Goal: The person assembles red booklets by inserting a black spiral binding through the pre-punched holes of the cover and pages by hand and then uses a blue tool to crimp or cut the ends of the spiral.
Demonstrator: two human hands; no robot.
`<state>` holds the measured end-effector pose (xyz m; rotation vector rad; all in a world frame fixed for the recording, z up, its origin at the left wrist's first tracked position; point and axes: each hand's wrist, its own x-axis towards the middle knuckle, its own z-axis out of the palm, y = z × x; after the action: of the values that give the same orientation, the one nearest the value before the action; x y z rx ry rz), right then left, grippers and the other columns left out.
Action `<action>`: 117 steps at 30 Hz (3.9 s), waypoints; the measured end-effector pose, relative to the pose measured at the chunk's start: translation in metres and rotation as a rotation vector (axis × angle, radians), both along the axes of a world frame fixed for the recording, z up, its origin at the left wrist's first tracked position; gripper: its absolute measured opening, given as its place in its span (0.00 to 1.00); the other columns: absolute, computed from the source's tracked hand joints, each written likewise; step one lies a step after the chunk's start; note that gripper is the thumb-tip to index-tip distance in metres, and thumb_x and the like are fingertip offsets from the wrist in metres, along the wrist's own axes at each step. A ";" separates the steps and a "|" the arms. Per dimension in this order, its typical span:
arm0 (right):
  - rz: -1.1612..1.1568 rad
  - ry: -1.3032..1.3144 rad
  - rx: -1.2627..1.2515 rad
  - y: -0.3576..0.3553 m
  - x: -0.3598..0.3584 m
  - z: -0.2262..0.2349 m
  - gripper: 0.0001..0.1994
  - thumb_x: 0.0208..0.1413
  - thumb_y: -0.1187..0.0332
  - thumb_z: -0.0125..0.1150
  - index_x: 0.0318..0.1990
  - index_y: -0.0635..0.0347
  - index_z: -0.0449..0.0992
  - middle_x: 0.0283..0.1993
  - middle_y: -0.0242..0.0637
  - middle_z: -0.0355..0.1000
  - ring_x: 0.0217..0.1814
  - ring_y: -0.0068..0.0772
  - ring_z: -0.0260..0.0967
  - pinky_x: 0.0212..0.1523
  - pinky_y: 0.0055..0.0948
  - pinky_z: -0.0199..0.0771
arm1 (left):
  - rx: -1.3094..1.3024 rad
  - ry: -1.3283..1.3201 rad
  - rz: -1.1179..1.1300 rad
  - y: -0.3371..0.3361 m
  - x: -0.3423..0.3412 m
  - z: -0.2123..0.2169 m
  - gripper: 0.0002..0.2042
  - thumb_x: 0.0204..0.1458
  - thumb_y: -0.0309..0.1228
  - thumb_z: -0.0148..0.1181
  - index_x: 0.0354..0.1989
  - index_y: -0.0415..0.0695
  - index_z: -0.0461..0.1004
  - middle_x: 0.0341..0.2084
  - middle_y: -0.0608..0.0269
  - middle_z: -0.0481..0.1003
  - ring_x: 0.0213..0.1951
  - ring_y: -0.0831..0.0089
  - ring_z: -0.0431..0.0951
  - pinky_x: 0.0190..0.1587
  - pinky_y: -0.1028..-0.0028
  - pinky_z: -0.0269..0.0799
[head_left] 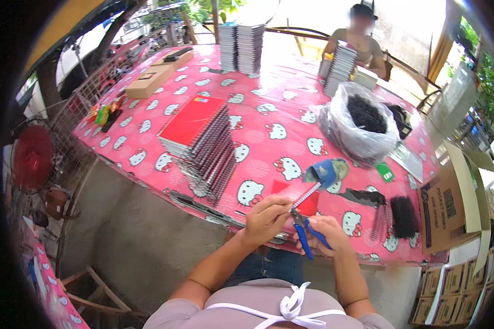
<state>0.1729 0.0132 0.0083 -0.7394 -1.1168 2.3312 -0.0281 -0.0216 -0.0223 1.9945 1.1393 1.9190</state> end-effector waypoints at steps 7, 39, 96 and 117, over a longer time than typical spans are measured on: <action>-0.555 -0.905 0.972 0.033 0.081 -0.047 0.16 0.50 0.67 0.63 0.46 0.64 0.74 0.45 0.43 0.72 0.45 0.36 0.70 0.46 0.33 0.69 | 0.259 -0.677 0.269 0.003 -0.085 0.134 0.11 0.48 0.16 0.62 0.28 0.42 0.64 0.35 0.53 0.75 0.45 0.70 0.74 0.41 0.78 0.73; -0.716 -0.821 1.378 0.064 0.042 -0.050 0.18 0.40 0.64 0.70 0.35 0.65 0.72 0.36 0.47 0.70 0.42 0.45 0.68 0.43 0.41 0.68 | -0.289 0.630 0.075 0.051 0.015 0.004 0.08 0.47 0.30 0.61 0.37 0.48 0.76 0.31 0.65 0.76 0.38 0.66 0.75 0.58 0.55 0.55; -0.617 -0.739 1.452 0.049 -0.001 -0.023 0.10 0.52 0.63 0.58 0.36 0.59 0.69 0.32 0.41 0.67 0.38 0.49 0.71 0.36 0.44 0.70 | -0.185 0.262 0.140 0.059 0.031 -0.009 0.08 0.48 0.23 0.63 0.36 0.34 0.78 0.30 0.56 0.77 0.32 0.70 0.74 0.37 0.72 0.69; -0.460 -0.853 1.402 0.045 -0.011 -0.019 0.12 0.48 0.66 0.60 0.37 0.63 0.69 0.39 0.44 0.64 0.45 0.48 0.67 0.39 0.42 0.71 | -0.196 0.344 0.127 0.040 0.041 0.039 0.09 0.45 0.33 0.66 0.30 0.39 0.80 0.25 0.52 0.78 0.28 0.56 0.77 0.35 0.61 0.72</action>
<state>0.1621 0.0584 -0.0105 -1.1435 -2.1411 0.4153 0.0129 0.0183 0.0170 2.2422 1.5033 1.4775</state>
